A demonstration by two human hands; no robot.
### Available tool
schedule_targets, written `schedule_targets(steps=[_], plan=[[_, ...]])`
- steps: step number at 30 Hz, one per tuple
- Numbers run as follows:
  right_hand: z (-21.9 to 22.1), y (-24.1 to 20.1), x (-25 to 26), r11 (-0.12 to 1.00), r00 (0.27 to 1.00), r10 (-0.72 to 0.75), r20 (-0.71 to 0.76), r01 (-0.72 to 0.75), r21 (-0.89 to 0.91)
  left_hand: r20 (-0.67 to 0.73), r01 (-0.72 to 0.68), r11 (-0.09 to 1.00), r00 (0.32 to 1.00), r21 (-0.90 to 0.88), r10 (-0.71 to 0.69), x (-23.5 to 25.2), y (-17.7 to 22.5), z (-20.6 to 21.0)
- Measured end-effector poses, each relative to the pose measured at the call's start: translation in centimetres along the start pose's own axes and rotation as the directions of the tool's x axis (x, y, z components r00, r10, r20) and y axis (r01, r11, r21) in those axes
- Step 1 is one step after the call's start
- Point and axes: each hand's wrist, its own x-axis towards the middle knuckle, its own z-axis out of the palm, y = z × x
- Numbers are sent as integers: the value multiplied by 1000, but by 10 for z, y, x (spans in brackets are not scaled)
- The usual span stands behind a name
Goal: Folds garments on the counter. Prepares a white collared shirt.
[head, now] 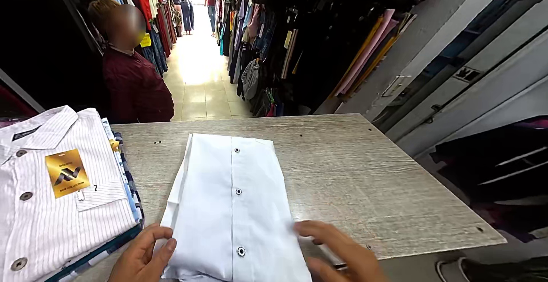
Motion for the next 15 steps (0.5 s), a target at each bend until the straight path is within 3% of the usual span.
schedule_targets(steps=[2,4,7,10,12,15], plan=[[3,9,0,991,990,136,-37,-136,8,9,1,993,1000,117,-2,-2,3,3],[11,13,1,968,977,211,36,-214,132,-11,32,990,999,136,-31,0,12,9],[19,13,5,900,951,300,67,-306,311,9,0,986,1000,-168,1,-1,19,13],[21,14,6,875,935,350,51,-346,339,125,139,902,988,-408,-95,-7,15,13],[24,14,3,901,943,332,30,-326,285,84,238,907,971,-348,-223,-13,11,17],[28,23,-3,977,987,149,-66,-137,163,-46,131,988,990,-81,-135,-25,13,14]])
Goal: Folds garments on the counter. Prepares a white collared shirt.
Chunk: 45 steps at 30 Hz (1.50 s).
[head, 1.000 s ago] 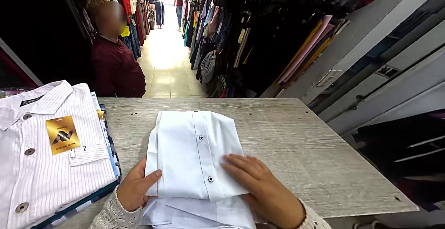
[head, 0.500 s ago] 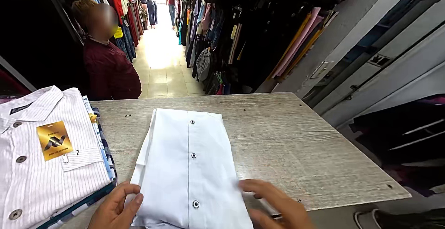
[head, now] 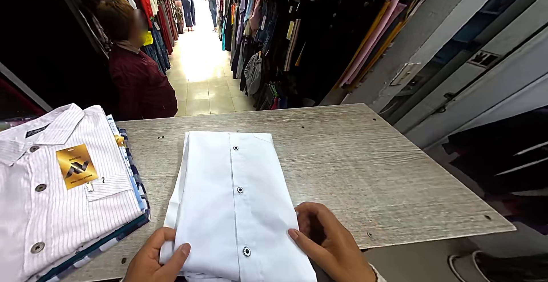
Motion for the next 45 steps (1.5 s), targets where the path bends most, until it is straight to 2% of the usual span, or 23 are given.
schedule_targets(steps=[2,3,4,5,7,8,10,13,17,21,23,24,25,27,28,29,31,33,35,37,39,42,45], plan=[[-11,4,-3,976,977,-198,80,204,-76,-43,-186,969,980,165,196,-6,-3,-7],[-17,4,-5,949,948,-275,159,294,-116,-28,-299,912,947,281,319,-6,-6,-12],[-20,3,-7,917,918,-331,218,368,-153,40,-412,819,900,400,434,-5,-9,-19],[-20,3,-9,886,895,-365,257,419,-199,150,-498,724,858,478,491,-4,-12,-24],[-14,3,-11,828,873,-402,277,476,-297,355,-617,638,787,460,505,-5,-19,-27],[-8,5,-11,798,871,-422,252,489,-353,391,-648,619,761,444,517,-5,-24,-25],[4,11,-11,761,863,-475,172,501,-412,346,-690,516,712,508,611,-3,-34,-19],[11,10,-13,803,854,-510,99,514,-301,225,-688,463,663,558,714,1,-41,-10],[5,3,-6,788,809,-580,98,588,-184,206,-778,391,540,493,816,12,-47,-8],[-14,-15,17,770,767,-634,105,638,-5,189,-847,465,516,260,835,22,2,-14],[-38,-35,33,780,781,-622,57,612,131,221,-862,485,506,146,834,26,45,-21],[-53,-47,38,798,805,-593,-6,589,124,224,-870,473,492,137,841,25,68,-24],[-70,-60,44,828,829,-554,-82,559,52,171,-873,458,483,166,859,24,93,-25],[-95,-92,71,859,838,-499,-220,513,4,-34,-840,461,472,287,881,29,134,-29],[-102,-111,90,868,845,-474,-249,495,28,-90,-814,496,494,303,865,37,151,-29],[-105,-122,108,875,863,-439,-249,473,100,-98,-786,551,548,281,831,48,168,-25],[-97,-112,139,877,928,-314,-201,365,313,-71,-682,719,717,130,693,70,185,-7],[-81,-67,161,849,983,-159,-91,183,496,-7,-494,869,869,-1,494,104,170,12],[-65,-41,166,880,992,126,19,-120,459,57,-252,967,967,30,250,141,136,29],[-50,-13,160,889,920,381,89,-391,237,124,34,993,991,116,-48,168,89,41],[-40,28,147,876,880,463,105,-473,95,135,253,963,955,91,-263,179,48,46],[-41,51,116,879,892,447,73,-453,152,142,290,957,947,3,-287,166,22,35],[-43,41,88,868,886,462,45,-462,185,155,218,969,960,117,-234,137,22,31]])
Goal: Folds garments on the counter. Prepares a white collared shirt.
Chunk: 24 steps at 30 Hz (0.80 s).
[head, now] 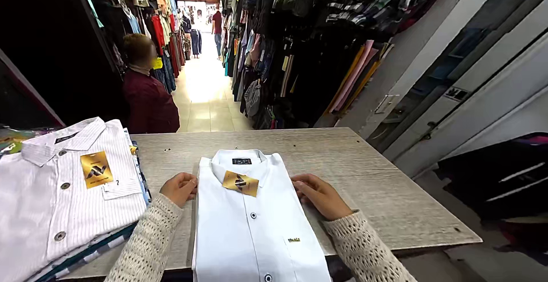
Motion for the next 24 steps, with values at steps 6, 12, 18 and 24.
schedule_targets(steps=[6,12,18,24], plan=[[18,-1,-13,999,999,-31,-19,31,29,-15,-53,979,998,198,57,8,1,13],[21,10,-18,919,972,-207,-109,154,-364,-150,-53,994,986,91,66,-10,-7,12],[25,7,-24,898,975,-222,21,213,-384,167,98,994,980,51,-105,-57,20,21],[53,-36,-49,992,990,-123,-68,125,23,231,4,988,973,-153,32,-67,15,15]])
